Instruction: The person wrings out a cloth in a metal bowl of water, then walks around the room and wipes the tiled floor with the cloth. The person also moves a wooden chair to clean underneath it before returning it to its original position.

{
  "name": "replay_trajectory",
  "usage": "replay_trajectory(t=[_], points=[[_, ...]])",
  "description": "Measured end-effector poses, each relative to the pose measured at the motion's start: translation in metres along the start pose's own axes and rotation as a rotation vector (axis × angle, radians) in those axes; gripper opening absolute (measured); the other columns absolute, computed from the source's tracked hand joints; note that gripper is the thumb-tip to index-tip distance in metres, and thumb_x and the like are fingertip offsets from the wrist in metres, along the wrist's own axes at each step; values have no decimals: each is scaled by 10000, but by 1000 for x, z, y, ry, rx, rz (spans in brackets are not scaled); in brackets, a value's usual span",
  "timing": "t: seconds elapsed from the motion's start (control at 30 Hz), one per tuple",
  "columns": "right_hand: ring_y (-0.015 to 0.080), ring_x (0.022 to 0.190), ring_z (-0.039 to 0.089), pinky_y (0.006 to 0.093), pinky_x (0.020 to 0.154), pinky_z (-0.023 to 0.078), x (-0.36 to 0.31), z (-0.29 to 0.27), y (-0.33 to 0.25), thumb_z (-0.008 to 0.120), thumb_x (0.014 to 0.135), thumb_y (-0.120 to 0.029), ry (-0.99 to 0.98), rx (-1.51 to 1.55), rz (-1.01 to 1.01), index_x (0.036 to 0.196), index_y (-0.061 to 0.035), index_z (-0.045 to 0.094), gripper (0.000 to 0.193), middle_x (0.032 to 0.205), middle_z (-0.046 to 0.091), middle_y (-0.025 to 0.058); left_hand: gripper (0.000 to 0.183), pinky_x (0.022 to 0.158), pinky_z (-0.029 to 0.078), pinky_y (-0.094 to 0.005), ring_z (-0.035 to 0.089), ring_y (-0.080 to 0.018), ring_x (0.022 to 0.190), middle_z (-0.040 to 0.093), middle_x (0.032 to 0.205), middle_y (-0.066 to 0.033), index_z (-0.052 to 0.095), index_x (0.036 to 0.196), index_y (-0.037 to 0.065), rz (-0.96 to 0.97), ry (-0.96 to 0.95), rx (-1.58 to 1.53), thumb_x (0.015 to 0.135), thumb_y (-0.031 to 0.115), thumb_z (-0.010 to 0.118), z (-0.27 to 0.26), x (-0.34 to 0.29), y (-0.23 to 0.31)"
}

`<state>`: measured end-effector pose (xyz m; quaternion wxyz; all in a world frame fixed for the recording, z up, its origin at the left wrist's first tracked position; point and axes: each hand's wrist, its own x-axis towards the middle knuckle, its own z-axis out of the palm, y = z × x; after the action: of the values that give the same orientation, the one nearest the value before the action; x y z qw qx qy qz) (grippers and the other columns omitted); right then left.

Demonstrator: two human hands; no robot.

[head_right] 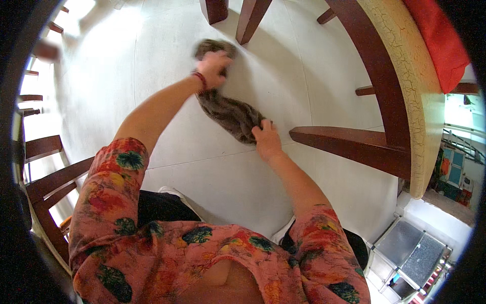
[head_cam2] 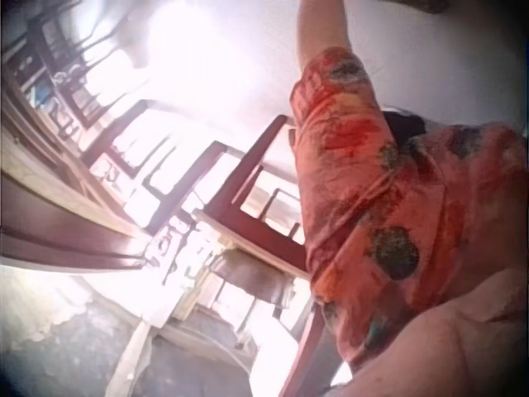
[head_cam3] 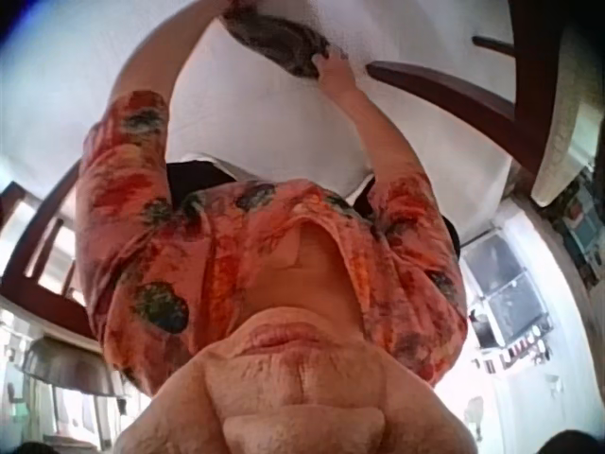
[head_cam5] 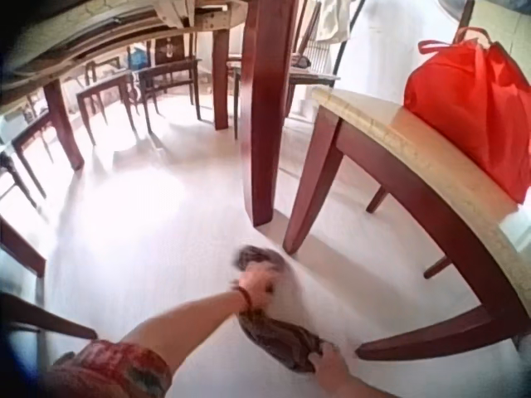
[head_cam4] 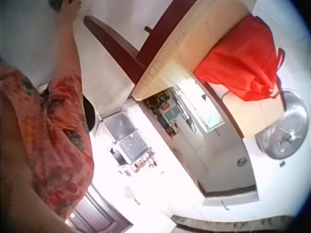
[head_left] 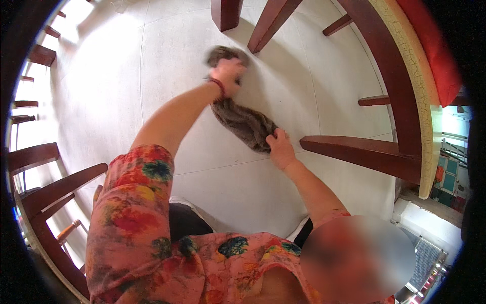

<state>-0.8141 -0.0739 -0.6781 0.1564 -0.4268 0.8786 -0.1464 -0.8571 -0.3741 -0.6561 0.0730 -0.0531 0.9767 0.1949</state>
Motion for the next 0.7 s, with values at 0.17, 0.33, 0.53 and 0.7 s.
replay_trajectory(t=[0.17,0.33,0.53,0.7], points=[[381,933,474,456,754,453,-39,25,-13,538,722,2,-276,281,148,874,-48,528,160,996,415,213,589,939,330,-525,273,-257,1272,328,1382,17,488,1235,273,487,-362,173,690,121,653,67,-5,146],[379,825,567,424,705,459,-86,-3,-23,562,720,-84,-961,183,-456,809,-1,588,125,896,544,249,466,878,371,-493,320,-284,1201,353,1333,-29,529,1135,184,473,-249,-64,693,104,653,131,-45,182],[361,798,554,435,693,422,-137,-53,33,486,689,-40,-1326,240,-258,861,-12,564,191,795,584,179,264,790,462,-385,541,-265,965,587,1010,-108,622,940,112,555,-656,-191,677,124,637,60,-65,181],[216,683,574,371,501,496,-106,-159,65,488,697,-9,-1084,213,-11,852,-20,578,180,766,590,103,234,737,468,-376,579,-296,820,598,901,-147,620,906,83,537,-850,-357,686,162,617,33,-102,224]])
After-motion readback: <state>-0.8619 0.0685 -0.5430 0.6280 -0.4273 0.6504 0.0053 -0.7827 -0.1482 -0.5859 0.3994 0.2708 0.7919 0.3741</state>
